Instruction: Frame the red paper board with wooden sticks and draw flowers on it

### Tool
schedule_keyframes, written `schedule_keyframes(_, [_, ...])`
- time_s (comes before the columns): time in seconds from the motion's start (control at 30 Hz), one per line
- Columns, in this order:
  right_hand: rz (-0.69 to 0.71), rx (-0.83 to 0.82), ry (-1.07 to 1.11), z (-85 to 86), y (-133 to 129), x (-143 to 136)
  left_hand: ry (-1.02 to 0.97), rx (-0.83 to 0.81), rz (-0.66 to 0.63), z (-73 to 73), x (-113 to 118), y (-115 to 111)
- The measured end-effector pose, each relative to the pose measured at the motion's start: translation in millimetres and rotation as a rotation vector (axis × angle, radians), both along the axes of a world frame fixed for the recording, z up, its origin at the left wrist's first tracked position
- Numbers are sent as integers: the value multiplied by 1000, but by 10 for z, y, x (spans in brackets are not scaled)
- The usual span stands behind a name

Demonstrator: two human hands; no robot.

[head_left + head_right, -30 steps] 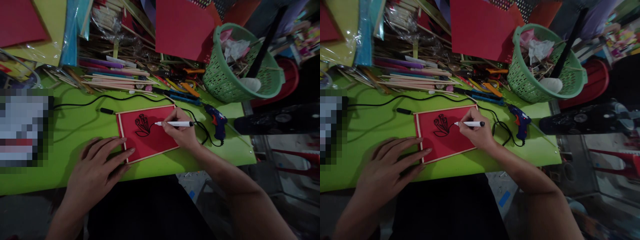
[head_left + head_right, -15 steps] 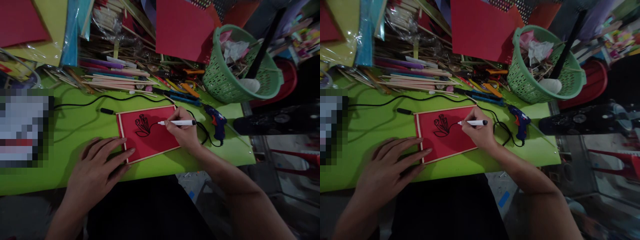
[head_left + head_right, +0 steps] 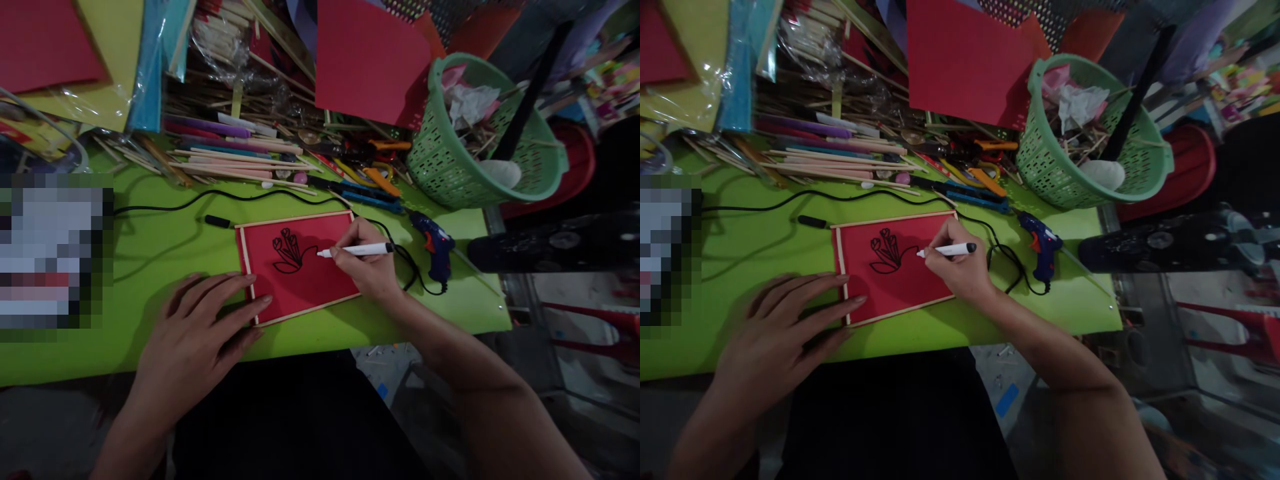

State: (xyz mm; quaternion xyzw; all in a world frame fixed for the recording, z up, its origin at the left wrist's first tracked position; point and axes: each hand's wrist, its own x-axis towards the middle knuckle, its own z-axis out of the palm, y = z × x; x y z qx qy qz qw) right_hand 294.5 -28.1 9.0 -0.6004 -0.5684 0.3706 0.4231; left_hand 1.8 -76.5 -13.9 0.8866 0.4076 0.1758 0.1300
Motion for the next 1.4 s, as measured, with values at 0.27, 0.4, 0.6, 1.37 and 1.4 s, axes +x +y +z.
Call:
schedule_keyframes(0.27, [49, -17, -1, 30, -15, -23, -3, -2, 7, -9, -3, -1])
schedule_keyframes(0.4, [76, -53, 17, 54, -29, -33, -1, -6, 9, -21, -11, -5])
schedule_keyframes(0.6, [142, -88, 34, 37, -49, -31, -7, -8, 4, -24, -5, -6])
schedule_keyframes(1.37, [239, -122, -6, -7, -74, -24, 0, -19, 15, -23, -8, -11])
schedule_keyframes(1.4, [245, -129, -13, -9, -75, -20, 0, -18, 12, -15, -3, -13])
